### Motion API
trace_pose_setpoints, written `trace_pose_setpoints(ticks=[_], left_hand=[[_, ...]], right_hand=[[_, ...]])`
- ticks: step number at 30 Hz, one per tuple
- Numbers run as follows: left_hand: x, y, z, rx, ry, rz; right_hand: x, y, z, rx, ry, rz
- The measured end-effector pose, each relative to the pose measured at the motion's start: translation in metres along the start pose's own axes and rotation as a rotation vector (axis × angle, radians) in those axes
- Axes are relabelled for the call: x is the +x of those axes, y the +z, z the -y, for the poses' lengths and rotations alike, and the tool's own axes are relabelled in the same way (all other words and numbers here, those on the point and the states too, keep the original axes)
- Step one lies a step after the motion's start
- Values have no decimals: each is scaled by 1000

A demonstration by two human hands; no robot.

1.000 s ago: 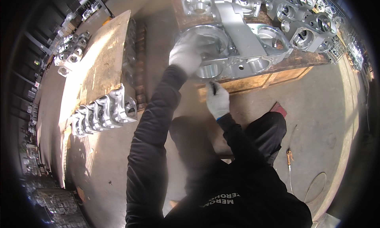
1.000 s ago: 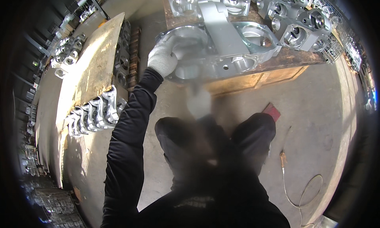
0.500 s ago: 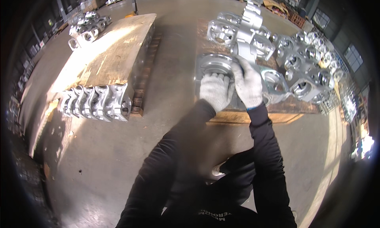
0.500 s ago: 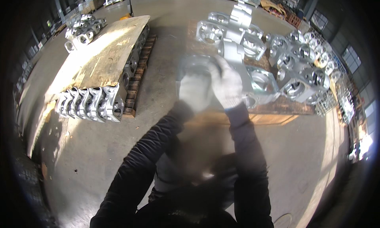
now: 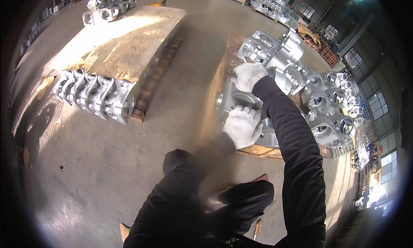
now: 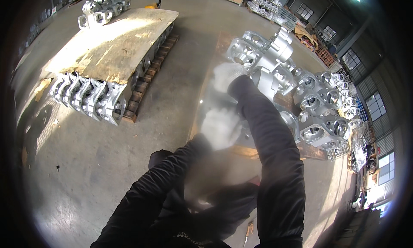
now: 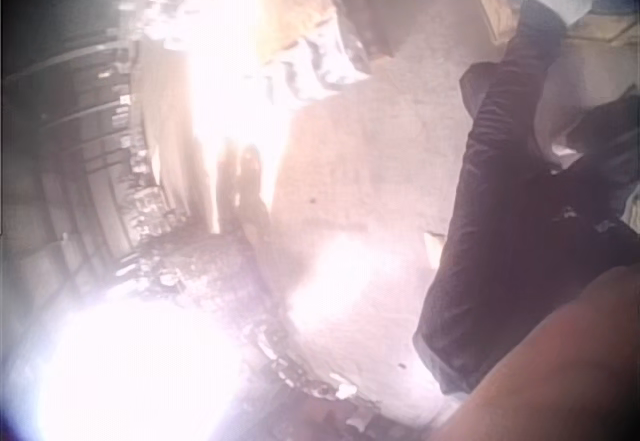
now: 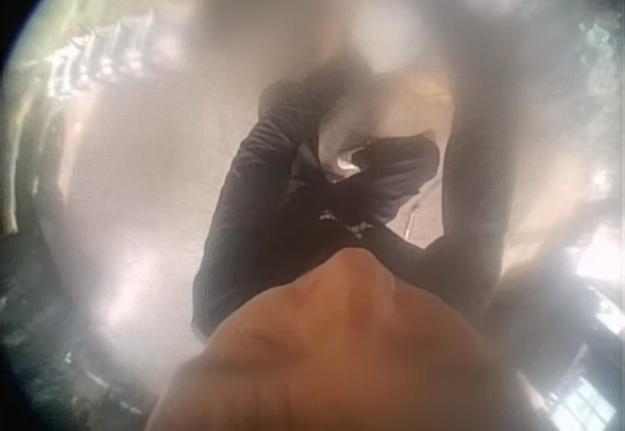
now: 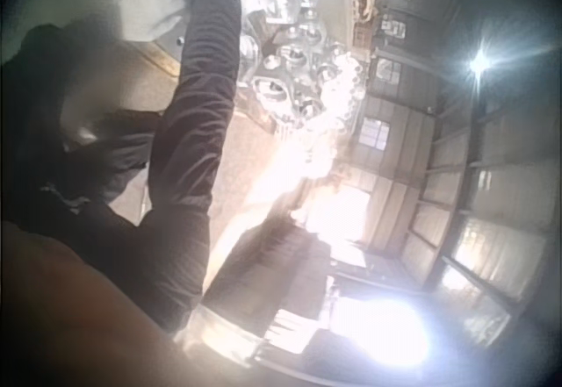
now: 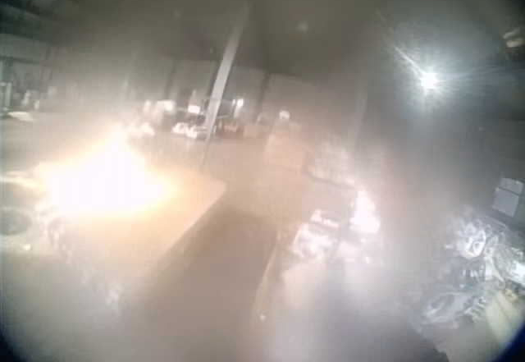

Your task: The person deburrs and smooths a large metallic engine block using a handheld deburring tool and a red abrasive block. They rotate the part to access different edges and surfaces, then place the finished piece on a wooden pallet with other similar parts.

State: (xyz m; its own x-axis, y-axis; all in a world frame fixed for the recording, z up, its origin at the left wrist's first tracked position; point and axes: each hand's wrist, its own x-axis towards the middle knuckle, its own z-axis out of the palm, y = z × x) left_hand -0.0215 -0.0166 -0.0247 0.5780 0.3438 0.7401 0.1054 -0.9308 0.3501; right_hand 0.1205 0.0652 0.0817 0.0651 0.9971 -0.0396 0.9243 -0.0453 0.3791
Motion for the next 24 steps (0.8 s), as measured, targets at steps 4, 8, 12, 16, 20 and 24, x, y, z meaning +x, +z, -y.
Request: trace_pose_setpoints(ticks=[4, 8, 12, 16, 20, 24], left_hand=[[1, 0, 3, -10, -8, 59], [0, -3, 4, 6, 19, 130], [-4, -8, 9, -9, 70, 151], [-3, -7, 11, 29, 75, 220], [-4, 1, 13, 40, 84, 227], [-6, 11, 13, 9, 78, 114]], right_hand=[[11, -11, 2, -76, -20, 64], [20, -20, 6, -155, -81, 109], [20, -29, 11, -231, -185, 107], [4, -33, 14, -155, -180, 176], [-22, -31, 18, -168, -275, 146], [-45, -25, 25, -180, -363, 89]])
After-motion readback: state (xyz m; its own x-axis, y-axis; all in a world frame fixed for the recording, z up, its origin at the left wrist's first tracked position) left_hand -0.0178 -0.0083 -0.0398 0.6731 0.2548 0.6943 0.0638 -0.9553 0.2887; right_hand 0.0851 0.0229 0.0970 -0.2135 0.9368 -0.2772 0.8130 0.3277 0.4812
